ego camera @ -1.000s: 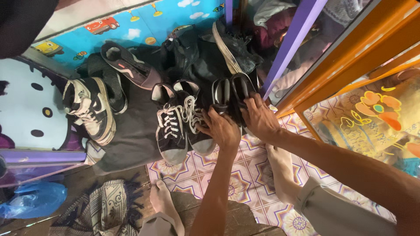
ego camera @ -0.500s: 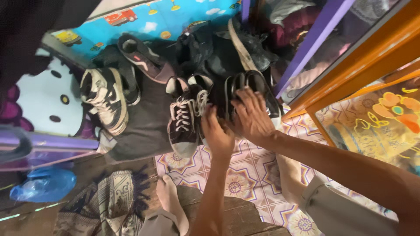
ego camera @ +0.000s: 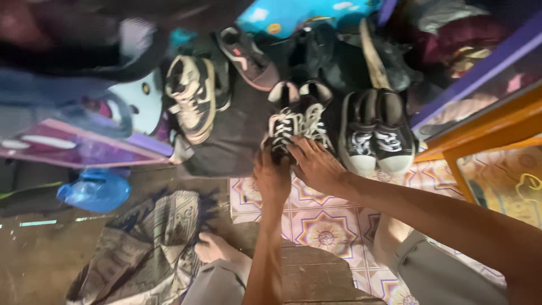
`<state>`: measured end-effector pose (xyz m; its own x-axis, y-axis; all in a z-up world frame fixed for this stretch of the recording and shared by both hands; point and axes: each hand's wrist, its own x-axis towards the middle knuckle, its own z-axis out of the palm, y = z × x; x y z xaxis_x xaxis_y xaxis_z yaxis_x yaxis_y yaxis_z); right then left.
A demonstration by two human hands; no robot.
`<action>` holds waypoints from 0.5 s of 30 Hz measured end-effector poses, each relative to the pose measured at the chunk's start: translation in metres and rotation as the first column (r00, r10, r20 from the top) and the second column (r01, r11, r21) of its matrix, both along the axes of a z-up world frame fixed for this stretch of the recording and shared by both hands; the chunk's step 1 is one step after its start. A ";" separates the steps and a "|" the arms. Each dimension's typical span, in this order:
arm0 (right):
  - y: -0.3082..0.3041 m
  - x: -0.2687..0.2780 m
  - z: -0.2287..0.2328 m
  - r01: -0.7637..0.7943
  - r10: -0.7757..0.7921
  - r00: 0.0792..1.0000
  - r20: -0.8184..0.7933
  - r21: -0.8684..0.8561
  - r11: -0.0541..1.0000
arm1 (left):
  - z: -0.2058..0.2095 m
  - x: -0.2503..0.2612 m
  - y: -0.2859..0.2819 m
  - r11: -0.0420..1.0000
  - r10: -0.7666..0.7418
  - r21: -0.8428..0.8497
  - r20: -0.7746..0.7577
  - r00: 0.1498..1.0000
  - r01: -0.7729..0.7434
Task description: The person arranges multiple pairs of shoes on a low shelf. They pick up each pair, adjust the laces, and place the shoes side by side in a neat row.
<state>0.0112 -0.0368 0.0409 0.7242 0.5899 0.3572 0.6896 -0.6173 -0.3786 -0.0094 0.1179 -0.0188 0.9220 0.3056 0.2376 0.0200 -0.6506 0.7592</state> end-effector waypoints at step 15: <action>0.031 0.007 -0.010 0.006 -0.010 0.993 -0.120 -0.030 1.000 | 0.013 -0.002 0.015 0.997 -0.071 -0.019 0.075 0.995 0.073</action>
<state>0.0183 -0.0057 0.0311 0.7655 0.5929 0.2499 0.6354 -0.6350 -0.4394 -0.0116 0.1332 -0.0055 0.9220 0.2448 0.2999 -0.0832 -0.6313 0.7711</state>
